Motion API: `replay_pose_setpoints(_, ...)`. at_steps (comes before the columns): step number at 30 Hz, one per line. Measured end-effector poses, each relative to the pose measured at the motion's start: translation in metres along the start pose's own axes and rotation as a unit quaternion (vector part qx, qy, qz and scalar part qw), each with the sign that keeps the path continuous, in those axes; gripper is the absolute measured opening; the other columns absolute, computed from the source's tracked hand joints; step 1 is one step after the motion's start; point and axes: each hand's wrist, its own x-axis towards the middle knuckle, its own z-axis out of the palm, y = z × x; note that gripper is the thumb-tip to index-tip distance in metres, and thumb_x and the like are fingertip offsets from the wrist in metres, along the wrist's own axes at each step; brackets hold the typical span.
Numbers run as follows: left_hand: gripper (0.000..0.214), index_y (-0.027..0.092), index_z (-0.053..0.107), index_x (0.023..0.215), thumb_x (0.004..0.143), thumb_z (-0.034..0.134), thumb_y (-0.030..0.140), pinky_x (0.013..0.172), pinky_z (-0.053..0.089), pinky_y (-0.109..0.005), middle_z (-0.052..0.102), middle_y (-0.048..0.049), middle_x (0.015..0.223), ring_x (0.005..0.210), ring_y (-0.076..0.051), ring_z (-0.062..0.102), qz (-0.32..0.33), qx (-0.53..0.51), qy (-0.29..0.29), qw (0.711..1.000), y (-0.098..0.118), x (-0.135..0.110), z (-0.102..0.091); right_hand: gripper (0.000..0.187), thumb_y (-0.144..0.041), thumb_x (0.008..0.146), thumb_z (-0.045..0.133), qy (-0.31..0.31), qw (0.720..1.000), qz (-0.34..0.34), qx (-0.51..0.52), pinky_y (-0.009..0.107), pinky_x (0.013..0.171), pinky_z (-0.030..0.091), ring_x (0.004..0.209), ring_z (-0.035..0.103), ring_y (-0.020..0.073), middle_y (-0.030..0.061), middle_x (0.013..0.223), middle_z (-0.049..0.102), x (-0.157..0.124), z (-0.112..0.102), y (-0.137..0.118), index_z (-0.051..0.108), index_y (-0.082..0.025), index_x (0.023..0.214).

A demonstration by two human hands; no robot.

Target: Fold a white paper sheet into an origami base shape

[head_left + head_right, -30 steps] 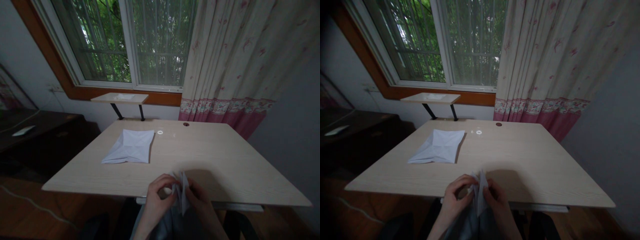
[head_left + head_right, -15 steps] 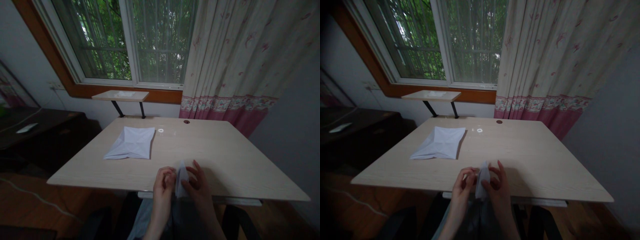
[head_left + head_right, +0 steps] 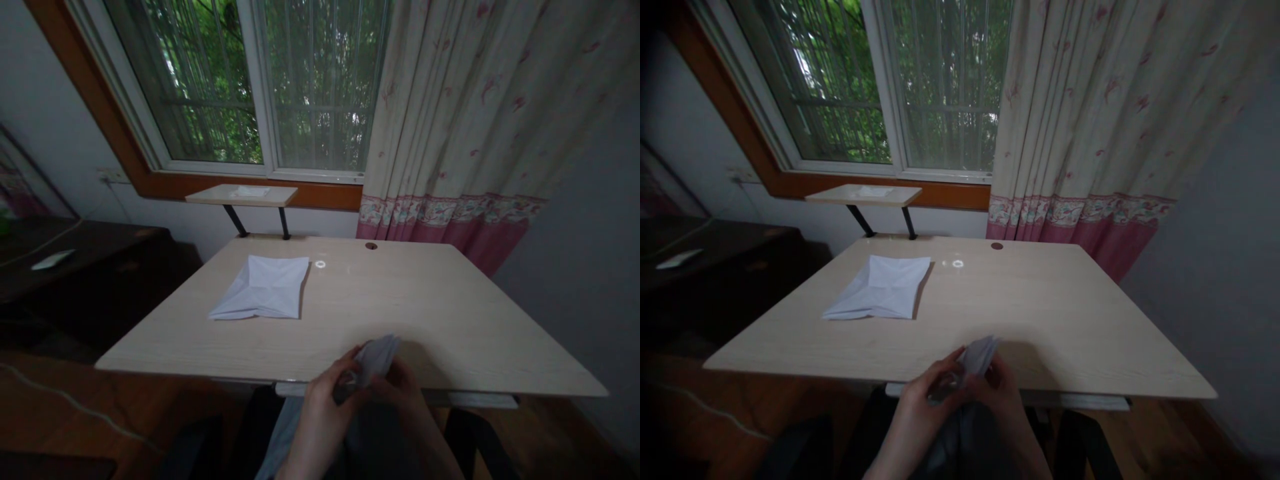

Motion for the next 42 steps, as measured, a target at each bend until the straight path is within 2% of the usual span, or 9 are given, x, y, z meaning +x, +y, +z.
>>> replay_pose_setpoints(4,0.024,0.019,0.077,0.090,0.068,0.079,0.029,0.092,0.058,-0.039,0.068,-0.0113,0.128,0.107,-0.029,0.071,-0.047,-0.115,0.007,0.992,-0.001,0.004,-0.001,0.045,-0.051,0.061,0.088,0.006,0.999,-0.027,-0.039,0.044,0.088,0.052,0.093,0.069,0.0301,0.0090,0.096,0.076,0.003,-0.005,-0.005,0.077,-0.023,0.095)
replay_pose_setpoints(8,0.027,0.017,0.078,0.085,0.074,0.076,0.042,0.085,0.060,-0.038,0.077,-0.0127,0.106,0.097,-0.029,0.073,-0.032,-0.080,0.036,0.996,-0.005,0.007,-0.002,0.031,-0.049,0.071,0.082,-0.034,0.992,-0.078,-0.091,0.038,0.083,0.053,0.090,0.067,0.0263,0.0075,0.093,0.074,0.006,-0.007,-0.012,0.077,-0.024,0.089)
replay_pose_setpoints(14,0.023,0.019,0.076,0.092,0.086,0.065,0.039,0.076,0.061,-0.032,0.077,-0.0082,0.094,0.086,-0.024,0.073,0.049,0.028,0.134,0.989,-0.014,0.003,0.000,0.027,-0.044,0.070,0.084,0.009,0.994,-0.072,-0.082,0.033,0.072,0.053,0.078,0.065,0.0224,0.0037,0.083,0.071,0.008,-0.003,-0.012,0.073,-0.024,0.084)
replay_pose_setpoints(18,0.030,0.023,0.070,0.118,0.092,0.056,0.026,0.085,0.060,-0.033,0.074,-0.0088,0.108,0.097,-0.021,0.072,0.121,0.065,0.116,0.984,-0.011,-0.002,0.006,0.034,-0.054,0.070,0.081,-0.008,0.997,-0.064,-0.048,0.032,0.067,0.052,0.074,0.064,0.0222,0.0046,0.078,0.069,0.006,-0.001,-0.011,0.071,-0.023,0.080)
replay_pose_setpoints(21,0.033,0.026,0.071,0.118,0.094,0.051,0.017,0.093,0.058,-0.032,0.071,-0.0085,0.115,0.106,-0.020,0.069,0.193,0.088,0.107,0.971,-0.008,-0.003,0.012,0.032,-0.053,0.074,0.078,0.010,0.997,-0.070,-0.041,0.030,0.065,0.049,0.071,0.061,0.0198,0.0030,0.073,0.066,0.004,-0.001,-0.008,0.068,-0.023,0.074)
replay_pose_setpoints(28,0.035,0.030,0.074,0.112,0.087,0.064,0.008,0.088,0.058,-0.030,0.069,-0.0068,0.123,0.108,-0.021,0.068,0.302,0.127,0.196,0.924,-0.013,-0.009,0.020,0.047,-0.040,0.068,0.087,0.081,0.993,-0.039,0.070,0.026,0.053,0.045,0.057,0.056,0.0146,-0.0025,0.075,0.061,0.002,0.008,-0.007,0.060,-0.028,0.103)
replay_pose_setpoints(32,0.014,0.023,0.076,0.088,0.084,0.066,0.014,0.072,0.058,-0.024,0.075,-0.0037,0.088,0.081,-0.017,0.071,0.207,0.036,0.210,0.955,-0.010,-0.005,0.022,0.047,-0.035,0.069,0.086,0.078,0.994,-0.046,0.058,0.024,0.051,0.044,0.055,0.052,0.0130,-0.0060,0.066,0.054,0.001,0.012,-0.010,0.061,-0.028,0.107)
replay_pose_setpoints(37,0.026,0.017,0.072,0.100,0.076,0.071,0.027,0.056,0.053,-0.021,0.073,-0.0043,0.080,0.062,-0.015,0.066,0.034,-0.073,0.177,0.981,-0.006,0.005,0.022,0.047,-0.034,0.063,0.090,0.043,0.996,-0.040,0.074,0.022,0.050,0.041,0.053,0.049,0.0113,-0.0071,0.061,0.052,0.004,0.009,-0.012,0.065,-0.027,0.103)
replay_pose_setpoints(42,0.014,0.017,0.071,0.085,0.080,0.069,0.030,0.060,0.052,-0.022,0.069,-0.0033,0.076,0.068,-0.016,0.066,0.054,-0.063,0.198,0.977,-0.004,0.007,0.019,0.044,-0.038,0.065,0.089,0.056,0.994,0.012,0.098,0.024,0.051,0.044,0.057,0.056,0.0128,-0.0034,0.070,0.062,0.014,0.001,-0.008,0.065,-0.025,0.099)
